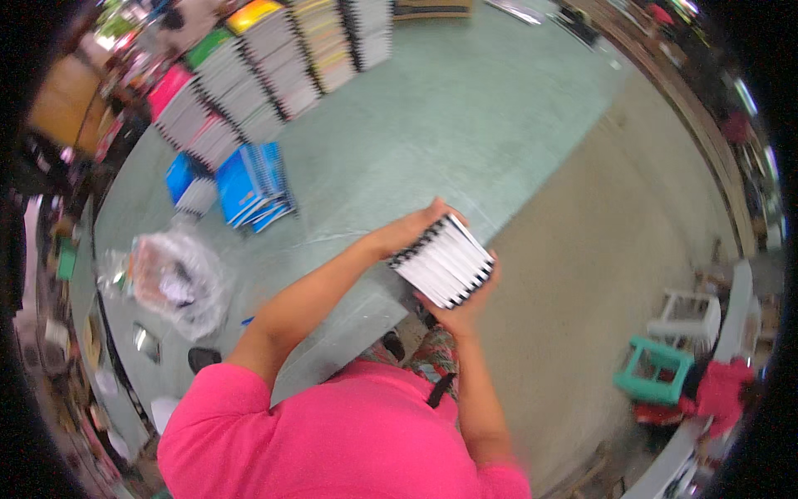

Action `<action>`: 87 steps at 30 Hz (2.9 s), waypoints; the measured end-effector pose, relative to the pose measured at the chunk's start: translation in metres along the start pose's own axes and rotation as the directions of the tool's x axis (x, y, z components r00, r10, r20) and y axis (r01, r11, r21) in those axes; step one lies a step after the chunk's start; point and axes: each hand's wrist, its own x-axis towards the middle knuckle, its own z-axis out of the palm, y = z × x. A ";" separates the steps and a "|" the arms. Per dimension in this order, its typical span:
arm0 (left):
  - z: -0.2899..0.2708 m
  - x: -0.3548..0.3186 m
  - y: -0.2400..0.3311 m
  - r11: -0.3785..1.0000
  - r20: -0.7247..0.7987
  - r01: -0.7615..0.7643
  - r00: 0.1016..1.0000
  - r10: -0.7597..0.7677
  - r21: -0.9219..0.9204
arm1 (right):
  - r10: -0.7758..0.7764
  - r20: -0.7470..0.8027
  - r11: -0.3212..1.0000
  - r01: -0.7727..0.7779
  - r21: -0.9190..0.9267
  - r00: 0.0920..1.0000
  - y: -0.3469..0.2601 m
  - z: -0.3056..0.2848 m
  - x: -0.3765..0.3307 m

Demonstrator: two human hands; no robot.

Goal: The person assembles notebooks by manually aligning the spiral binder through the holes of the paper stacks and then using pliers to trim and finish the ends of the binder.

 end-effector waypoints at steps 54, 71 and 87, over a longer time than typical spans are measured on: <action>0.007 0.006 -0.026 0.905 -0.178 0.147 0.956 -0.234 -0.399 | -0.089 0.194 0.948 0.023 0.317 0.977 0.009 -0.003 0.025; 0.001 -0.273 -0.052 0.346 -0.871 0.802 0.474 0.125 0.486 | -0.202 0.975 -0.332 -0.931 -0.155 -0.090 -0.002 0.098 0.092; 0.040 -0.353 -0.082 0.355 -0.798 0.781 0.283 0.532 0.514 | -0.321 0.918 -0.396 -0.848 -0.353 -0.232 -0.090 0.188 -0.013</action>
